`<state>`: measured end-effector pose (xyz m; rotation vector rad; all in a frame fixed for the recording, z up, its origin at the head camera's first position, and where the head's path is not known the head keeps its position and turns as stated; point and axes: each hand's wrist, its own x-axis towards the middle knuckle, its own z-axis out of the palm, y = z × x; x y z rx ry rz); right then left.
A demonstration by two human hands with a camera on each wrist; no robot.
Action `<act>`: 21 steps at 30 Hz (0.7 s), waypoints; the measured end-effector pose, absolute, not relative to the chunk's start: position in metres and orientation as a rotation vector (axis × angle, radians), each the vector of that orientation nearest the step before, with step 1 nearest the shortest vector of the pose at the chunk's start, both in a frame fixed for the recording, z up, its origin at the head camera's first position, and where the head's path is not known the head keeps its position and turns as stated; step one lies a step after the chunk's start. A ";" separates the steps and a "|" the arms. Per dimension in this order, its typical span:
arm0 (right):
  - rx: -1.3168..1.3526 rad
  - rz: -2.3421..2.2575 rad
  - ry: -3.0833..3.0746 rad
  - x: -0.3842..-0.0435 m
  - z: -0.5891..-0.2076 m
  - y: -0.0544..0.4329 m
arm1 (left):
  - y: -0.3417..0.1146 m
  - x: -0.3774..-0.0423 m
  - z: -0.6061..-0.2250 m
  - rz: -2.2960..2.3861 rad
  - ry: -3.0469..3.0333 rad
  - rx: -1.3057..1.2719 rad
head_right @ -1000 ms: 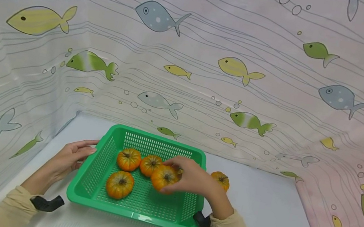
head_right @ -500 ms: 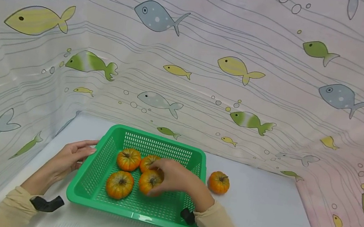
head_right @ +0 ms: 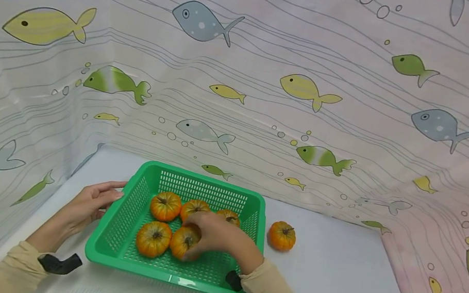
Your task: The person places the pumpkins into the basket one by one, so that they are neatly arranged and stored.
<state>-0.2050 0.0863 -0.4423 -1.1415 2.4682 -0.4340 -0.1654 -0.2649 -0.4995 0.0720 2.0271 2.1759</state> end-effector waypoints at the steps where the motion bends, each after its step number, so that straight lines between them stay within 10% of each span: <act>1: -1.146 -0.439 2.463 -0.205 -0.443 0.086 | -0.265 -0.165 -0.500 2.175 2.027 0.072; 21: -1.150 -0.407 2.447 -0.204 -0.451 0.084 | -0.265 -0.166 -0.501 2.185 2.016 0.066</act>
